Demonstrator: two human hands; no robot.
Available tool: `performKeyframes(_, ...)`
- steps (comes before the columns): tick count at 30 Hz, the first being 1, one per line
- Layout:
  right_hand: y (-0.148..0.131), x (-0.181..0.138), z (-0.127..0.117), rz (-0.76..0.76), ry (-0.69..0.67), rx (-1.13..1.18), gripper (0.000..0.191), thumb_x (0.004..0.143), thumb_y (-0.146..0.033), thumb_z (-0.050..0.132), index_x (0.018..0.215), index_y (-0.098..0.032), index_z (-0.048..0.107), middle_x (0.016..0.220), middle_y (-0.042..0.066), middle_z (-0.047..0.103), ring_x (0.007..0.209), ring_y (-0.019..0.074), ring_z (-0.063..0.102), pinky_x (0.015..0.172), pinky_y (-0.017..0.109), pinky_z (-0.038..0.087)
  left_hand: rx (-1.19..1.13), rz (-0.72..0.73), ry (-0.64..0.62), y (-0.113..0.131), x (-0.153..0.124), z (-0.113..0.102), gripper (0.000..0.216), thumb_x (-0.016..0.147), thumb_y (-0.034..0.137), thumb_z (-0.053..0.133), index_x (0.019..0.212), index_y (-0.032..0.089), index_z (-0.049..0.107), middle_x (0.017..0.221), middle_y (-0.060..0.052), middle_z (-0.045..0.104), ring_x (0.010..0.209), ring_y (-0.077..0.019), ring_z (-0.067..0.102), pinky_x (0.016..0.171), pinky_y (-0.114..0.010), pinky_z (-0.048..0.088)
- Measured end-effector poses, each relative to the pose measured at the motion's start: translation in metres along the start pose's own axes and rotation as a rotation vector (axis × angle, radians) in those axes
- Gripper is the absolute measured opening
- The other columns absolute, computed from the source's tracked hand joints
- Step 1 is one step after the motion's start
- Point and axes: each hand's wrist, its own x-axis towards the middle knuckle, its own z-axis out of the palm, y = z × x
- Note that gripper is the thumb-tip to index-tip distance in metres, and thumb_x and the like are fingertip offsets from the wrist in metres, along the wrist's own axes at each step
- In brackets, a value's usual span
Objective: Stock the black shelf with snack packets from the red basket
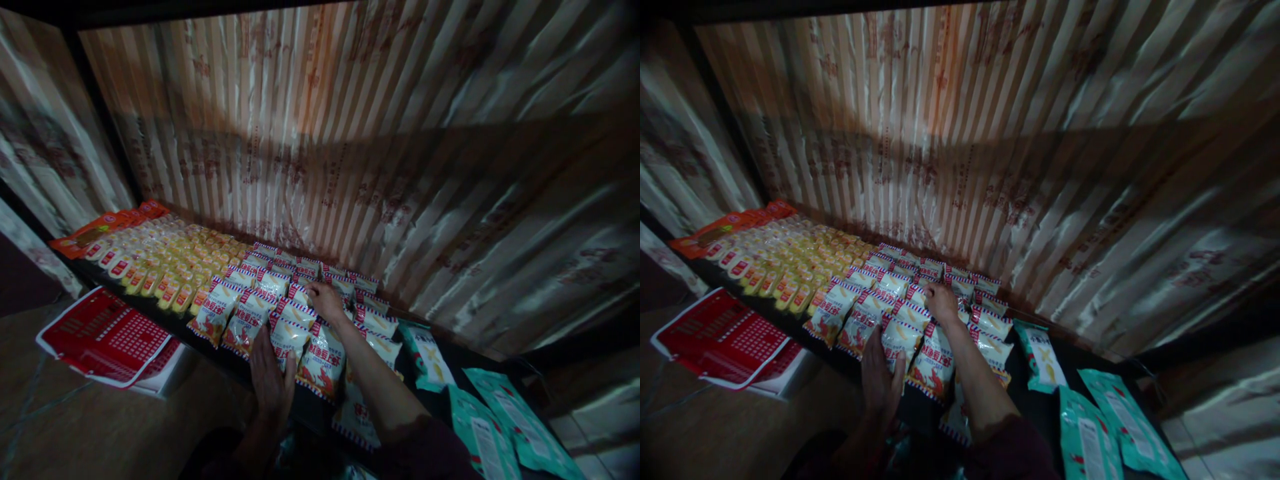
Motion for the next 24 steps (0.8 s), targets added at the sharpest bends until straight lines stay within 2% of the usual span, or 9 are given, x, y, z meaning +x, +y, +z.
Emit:
performKeyframes(7,-0.007,0.003,-0.005,-0.033,0.058,0.019,0.021,0.085,-0.019,0.050,0.086,-0.026,0.071,0.090,-0.001,0.073,0.084,0.0150,0.065,0.072,0.021,0.043,-0.030,0.019,0.010,0.003,0.007,0.001,0.064,0.089,0.033,0.048,0.145,0.020,0.021,0.139,-0.016,0.044,0.128,-0.0281,0.042,0.102,-0.047,0.037)
performKeyframes(11,-0.008,0.006,-0.005,-0.062,0.082,0.023,0.021,0.085,-0.020,0.051,0.088,-0.027,0.071,0.092,0.000,0.072,0.086,0.0155,0.064,0.075,0.023,0.043,-0.027,0.021,0.026,0.003,0.012,0.001,0.065,0.089,0.032,0.049,0.146,0.019,0.020,0.139,-0.017,0.044,0.128,-0.0275,0.042,0.103,-0.045,0.037)
performKeyframes(17,-0.003,0.006,-0.001,-0.030,0.100,0.023,0.022,0.085,-0.019,0.051,0.092,-0.025,0.071,0.093,0.001,0.073,0.087,0.0162,0.064,0.078,0.024,0.044,0.006,0.131,-0.021,0.000,0.015,0.006,0.068,0.089,0.027,0.050,0.147,0.021,0.016,0.145,-0.017,0.035,0.134,-0.0282,0.032,0.104,-0.048,0.035)
performKeyframes(20,-0.001,0.005,-0.001,-0.033,0.088,0.046,0.024,0.086,-0.020,0.049,0.096,-0.024,0.071,0.095,0.001,0.072,0.088,0.0159,0.064,0.079,0.024,0.045,-0.004,0.113,-0.010,-0.001,0.015,0.007,0.068,0.089,0.029,0.050,0.147,0.020,0.014,0.144,-0.018,0.036,0.135,-0.0281,0.031,0.104,-0.049,0.034)
performKeyframes(24,0.006,-0.005,-0.001,-0.087,0.210,0.103,0.028,0.086,-0.022,0.046,0.102,-0.020,0.069,0.101,0.005,0.070,0.097,0.0190,0.061,0.089,0.030,0.044,-0.034,0.109,-0.002,-0.002,0.017,0.005,0.065,0.090,0.031,0.048,0.146,0.020,0.017,0.142,-0.017,0.039,0.133,-0.0270,0.033,0.105,-0.048,0.034)
